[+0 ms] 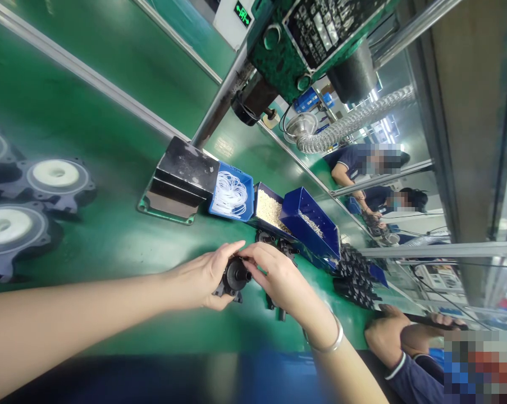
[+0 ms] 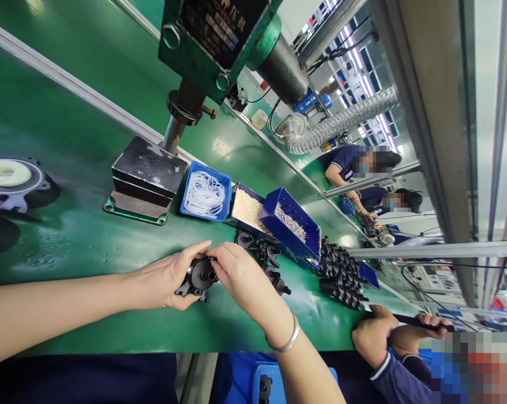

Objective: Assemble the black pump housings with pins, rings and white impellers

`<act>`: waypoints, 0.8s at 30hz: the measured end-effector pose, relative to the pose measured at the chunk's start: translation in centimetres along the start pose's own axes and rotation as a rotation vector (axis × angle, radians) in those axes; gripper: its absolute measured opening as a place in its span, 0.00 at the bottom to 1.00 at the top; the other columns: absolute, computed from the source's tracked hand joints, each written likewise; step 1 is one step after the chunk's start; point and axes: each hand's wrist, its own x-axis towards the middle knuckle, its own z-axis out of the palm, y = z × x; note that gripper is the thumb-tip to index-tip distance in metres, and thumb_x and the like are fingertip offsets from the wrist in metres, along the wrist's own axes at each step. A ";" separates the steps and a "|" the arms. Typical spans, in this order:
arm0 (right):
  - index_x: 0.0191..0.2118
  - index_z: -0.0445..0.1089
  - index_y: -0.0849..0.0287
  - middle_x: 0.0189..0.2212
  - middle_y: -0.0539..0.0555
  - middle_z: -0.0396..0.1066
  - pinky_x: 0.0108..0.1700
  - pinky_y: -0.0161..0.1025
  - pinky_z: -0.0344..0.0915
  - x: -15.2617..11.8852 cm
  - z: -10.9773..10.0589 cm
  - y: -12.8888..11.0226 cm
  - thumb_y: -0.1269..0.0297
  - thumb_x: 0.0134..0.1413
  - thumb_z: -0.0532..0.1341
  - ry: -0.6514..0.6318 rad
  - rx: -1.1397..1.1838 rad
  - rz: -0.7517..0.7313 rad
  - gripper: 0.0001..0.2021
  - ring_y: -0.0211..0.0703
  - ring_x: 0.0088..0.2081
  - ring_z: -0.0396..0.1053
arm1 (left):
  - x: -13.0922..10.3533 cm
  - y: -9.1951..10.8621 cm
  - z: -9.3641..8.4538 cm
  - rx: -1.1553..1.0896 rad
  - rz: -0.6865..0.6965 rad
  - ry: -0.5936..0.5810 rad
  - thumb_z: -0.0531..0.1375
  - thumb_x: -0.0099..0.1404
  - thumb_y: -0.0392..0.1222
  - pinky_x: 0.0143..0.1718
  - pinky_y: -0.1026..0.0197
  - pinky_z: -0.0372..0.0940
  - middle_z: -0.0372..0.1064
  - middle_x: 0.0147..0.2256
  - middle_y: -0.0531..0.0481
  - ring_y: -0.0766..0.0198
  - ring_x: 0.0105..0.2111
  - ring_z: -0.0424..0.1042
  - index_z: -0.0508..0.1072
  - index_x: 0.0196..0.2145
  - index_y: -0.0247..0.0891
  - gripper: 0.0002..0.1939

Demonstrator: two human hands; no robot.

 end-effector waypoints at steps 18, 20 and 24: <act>0.45 0.69 0.59 0.41 0.58 0.72 0.45 0.44 0.73 0.1 -0.4 0.3 0.73 0.66 0.55 0.006 -0.009 -0.052 0.07 0.46 0.44 0.72 | -0.1 -0.2 0.2 0.066 0.001 -0.015 0.66 0.54 0.39 0.49 0.45 0.69 0.62 0.56 0.31 0.42 0.51 0.71 0.27 0.68 0.39 0.59; 0.46 0.69 0.60 0.42 0.58 0.72 0.46 0.45 0.73 0.2 -0.3 0.1 0.73 0.66 0.54 -0.018 -0.029 -0.051 0.08 0.47 0.45 0.72 | 0.0 -0.1 0.2 0.078 0.009 -0.003 0.66 0.54 0.39 0.47 0.46 0.70 0.62 0.55 0.30 0.42 0.50 0.72 0.27 0.68 0.37 0.59; 0.48 0.68 0.59 0.42 0.57 0.72 0.46 0.46 0.73 0.4 -0.4 0.0 0.74 0.65 0.54 -0.036 0.006 -0.043 0.10 0.46 0.44 0.71 | 0.1 -0.1 0.1 0.061 0.026 0.015 0.66 0.53 0.39 0.46 0.47 0.71 0.65 0.52 0.32 0.44 0.47 0.73 0.27 0.67 0.35 0.59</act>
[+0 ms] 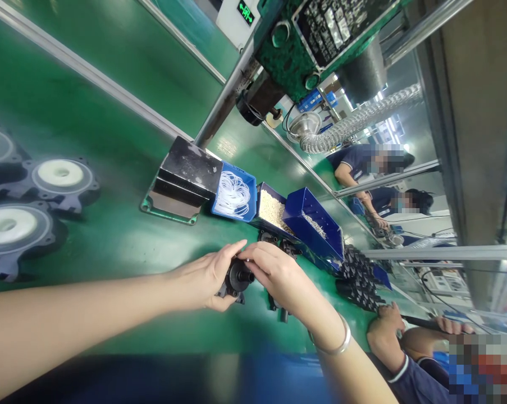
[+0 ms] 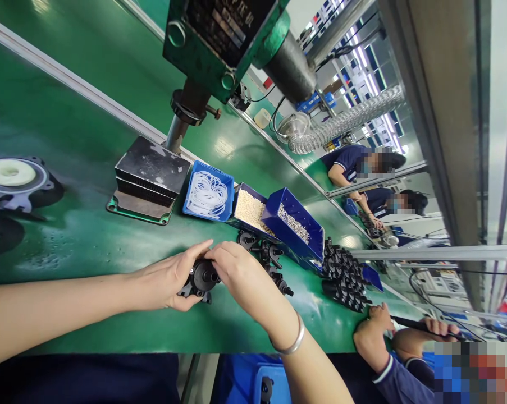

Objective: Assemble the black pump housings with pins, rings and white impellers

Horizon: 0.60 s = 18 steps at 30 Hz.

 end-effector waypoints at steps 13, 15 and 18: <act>0.46 0.70 0.57 0.39 0.53 0.74 0.46 0.40 0.72 -0.1 0.1 0.4 0.75 0.63 0.58 0.097 0.123 0.000 0.09 0.41 0.42 0.73 | -0.3 -0.2 0.3 -0.010 -0.017 -0.021 0.66 0.54 0.39 0.53 0.44 0.68 0.58 0.59 0.27 0.41 0.55 0.68 0.33 0.67 0.35 0.55; 0.46 0.71 0.57 0.39 0.53 0.75 0.46 0.39 0.72 -0.1 0.0 0.4 0.75 0.63 0.58 0.116 0.116 0.008 0.09 0.41 0.42 0.74 | -0.3 -0.2 0.3 -0.019 -0.017 -0.024 0.66 0.54 0.38 0.53 0.44 0.68 0.58 0.59 0.27 0.41 0.55 0.68 0.34 0.67 0.35 0.55; 0.45 0.72 0.57 0.37 0.52 0.76 0.44 0.39 0.73 0.0 0.1 0.5 0.73 0.63 0.58 0.122 0.095 0.021 0.08 0.41 0.40 0.74 | -0.2 -0.2 0.2 -0.040 -0.019 -0.026 0.66 0.54 0.38 0.52 0.44 0.68 0.58 0.58 0.28 0.42 0.54 0.69 0.34 0.67 0.35 0.55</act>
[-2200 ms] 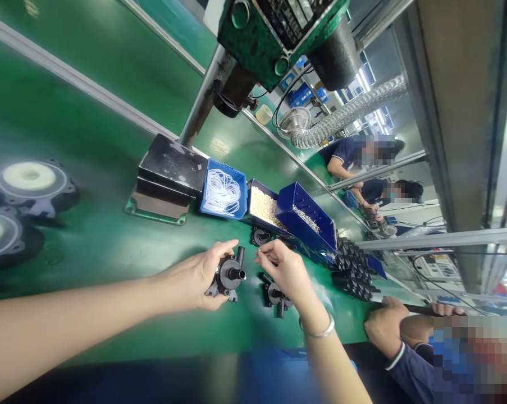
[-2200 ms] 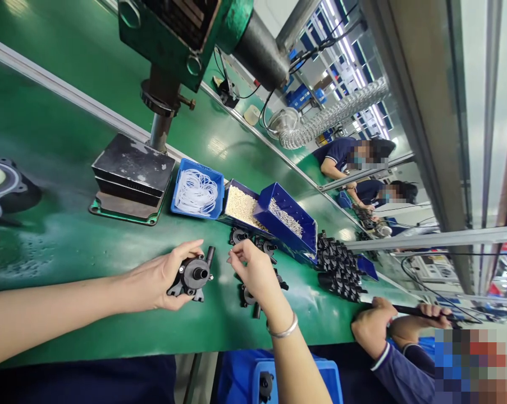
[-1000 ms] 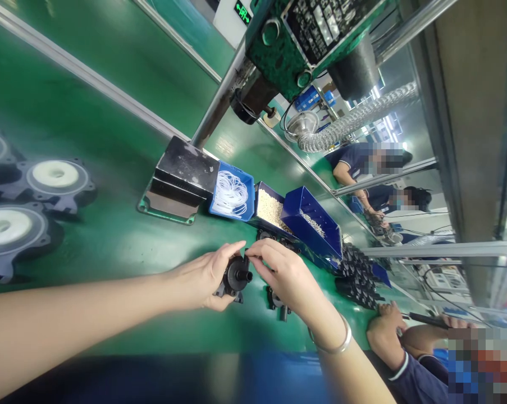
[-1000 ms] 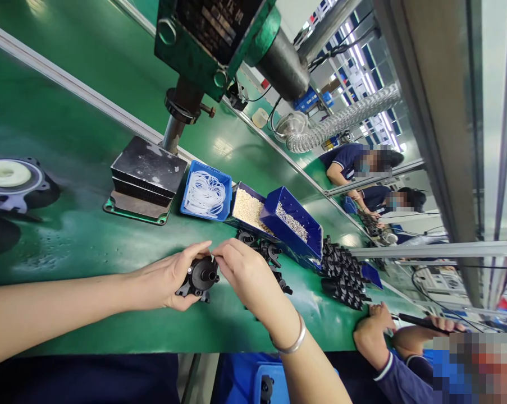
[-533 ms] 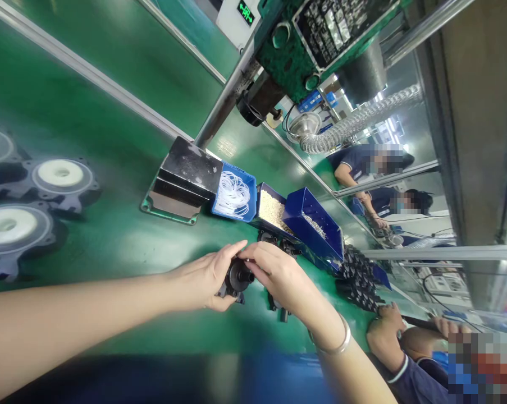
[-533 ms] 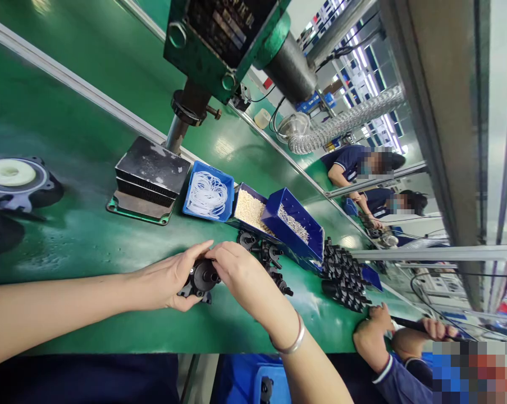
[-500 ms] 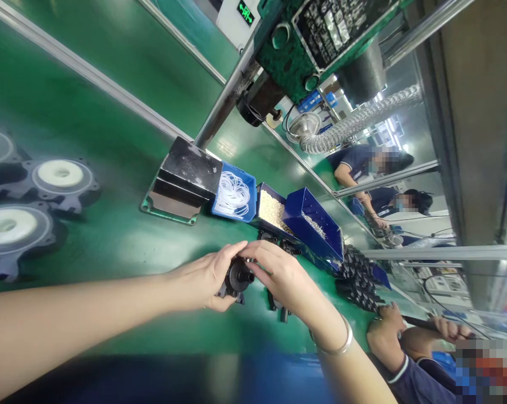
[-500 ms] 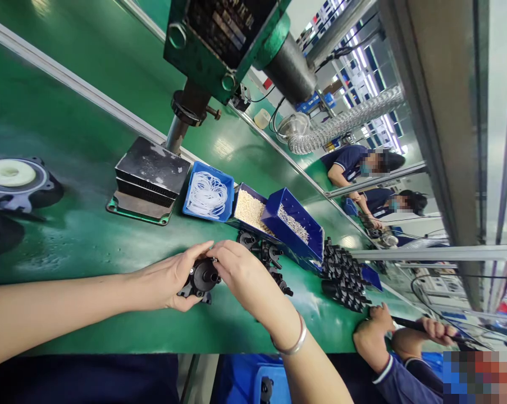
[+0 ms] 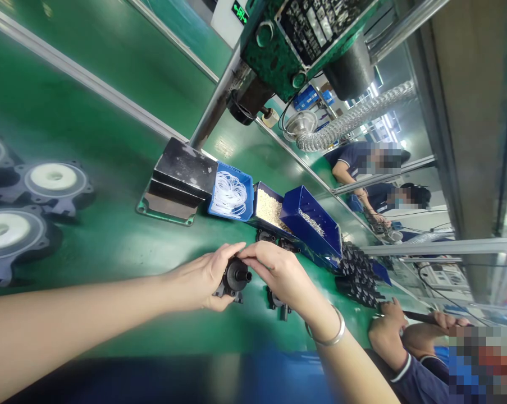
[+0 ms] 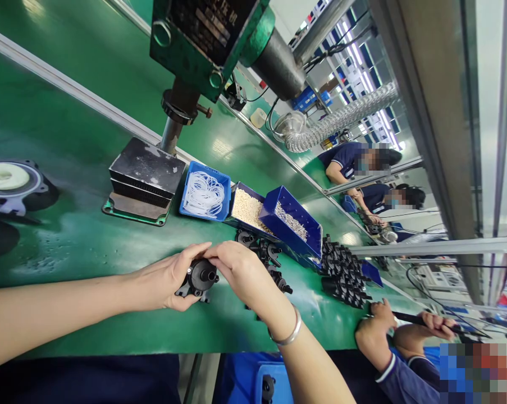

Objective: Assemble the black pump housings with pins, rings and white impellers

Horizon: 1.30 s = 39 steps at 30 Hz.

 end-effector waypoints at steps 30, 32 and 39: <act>0.47 0.71 0.64 0.45 0.55 0.71 0.45 0.44 0.72 0.5 -6.9 18.8 0.58 0.66 0.58 0.280 -0.087 0.962 0.14 0.45 0.43 0.73 | 0.2 0.8 0.1 0.213 -0.009 0.013 0.59 0.56 0.36 0.33 0.58 0.73 0.61 0.55 0.37 0.57 0.37 0.76 0.54 0.59 0.41 0.34; 0.46 0.71 0.63 0.43 0.53 0.72 0.43 0.41 0.72 0.3 -7.1 18.6 0.59 0.67 0.57 0.379 -0.046 0.951 0.13 0.41 0.40 0.73 | 0.2 0.9 -0.2 0.230 0.010 -0.003 0.59 0.55 0.34 0.30 0.59 0.72 0.62 0.55 0.37 0.59 0.34 0.76 0.54 0.58 0.41 0.34; 0.45 0.67 0.65 0.29 0.53 0.75 0.35 0.34 0.72 -0.9 -7.6 13.5 0.64 0.60 0.62 0.751 0.140 0.727 0.11 0.36 0.29 0.74 | 0.2 1.3 -1.4 0.205 0.014 -0.109 0.62 0.57 0.36 0.38 0.54 0.74 0.57 0.58 0.34 0.53 0.41 0.76 0.50 0.62 0.41 0.39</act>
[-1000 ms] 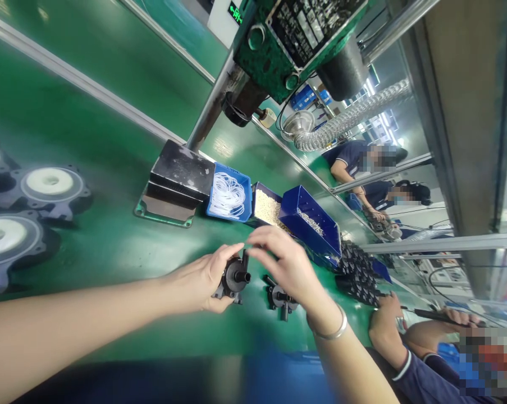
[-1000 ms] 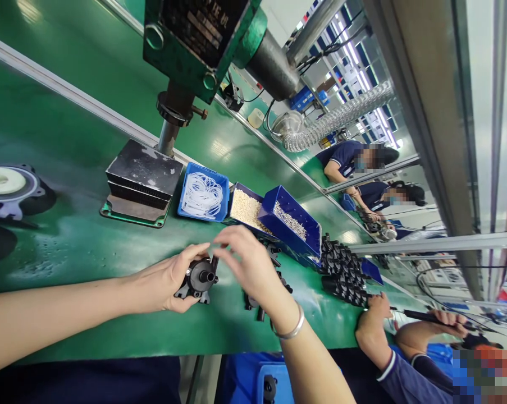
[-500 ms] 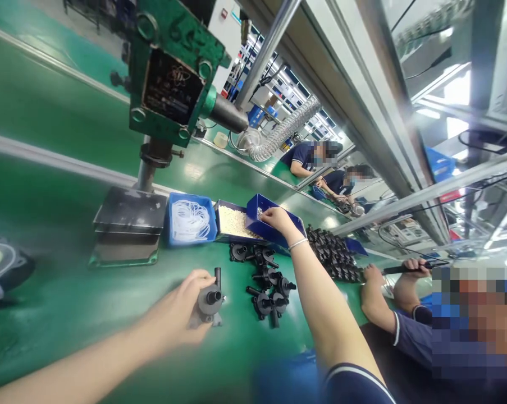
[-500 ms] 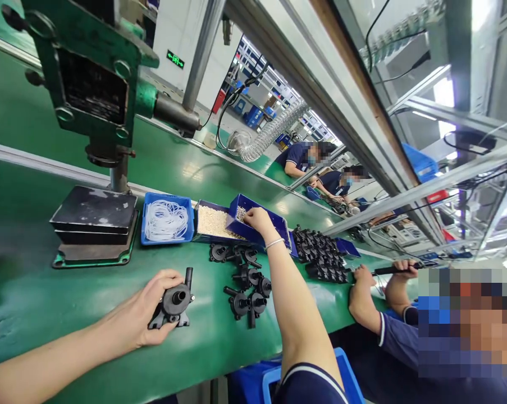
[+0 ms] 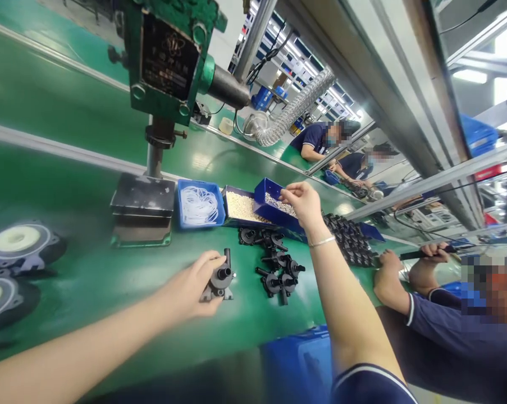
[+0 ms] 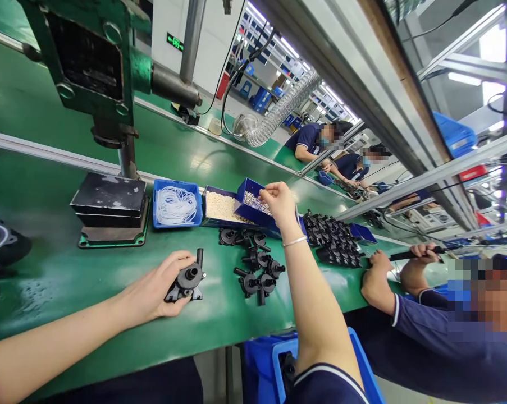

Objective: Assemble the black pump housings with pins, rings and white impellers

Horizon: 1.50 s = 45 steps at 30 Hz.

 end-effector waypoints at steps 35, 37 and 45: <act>0.52 0.67 0.55 0.44 0.61 0.70 0.41 0.50 0.75 -24.8 8.2 -2.0 0.80 0.55 0.61 -0.033 0.031 -0.645 0.20 0.50 0.45 0.72 | 0.0 -0.4 0.8 -0.032 0.049 0.053 0.64 0.55 0.32 0.51 0.44 0.69 0.52 0.60 0.30 0.44 0.54 0.68 0.30 0.68 0.40 0.55; 0.50 0.67 0.55 0.43 0.60 0.70 0.42 0.50 0.76 -24.8 8.2 -2.2 0.79 0.56 0.61 -0.014 0.057 -0.606 0.18 0.51 0.45 0.72 | 0.1 -0.4 0.9 -0.038 0.054 0.063 0.63 0.55 0.33 0.52 0.44 0.69 0.52 0.60 0.30 0.44 0.55 0.67 0.32 0.68 0.39 0.54; 0.49 0.67 0.52 0.41 0.58 0.70 0.36 0.47 0.76 -24.7 7.7 -1.7 0.80 0.55 0.62 -0.030 0.054 -0.669 0.18 0.47 0.40 0.73 | 0.0 -0.4 1.0 -0.045 0.044 0.054 0.63 0.57 0.34 0.54 0.44 0.67 0.52 0.61 0.30 0.43 0.58 0.65 0.34 0.68 0.39 0.52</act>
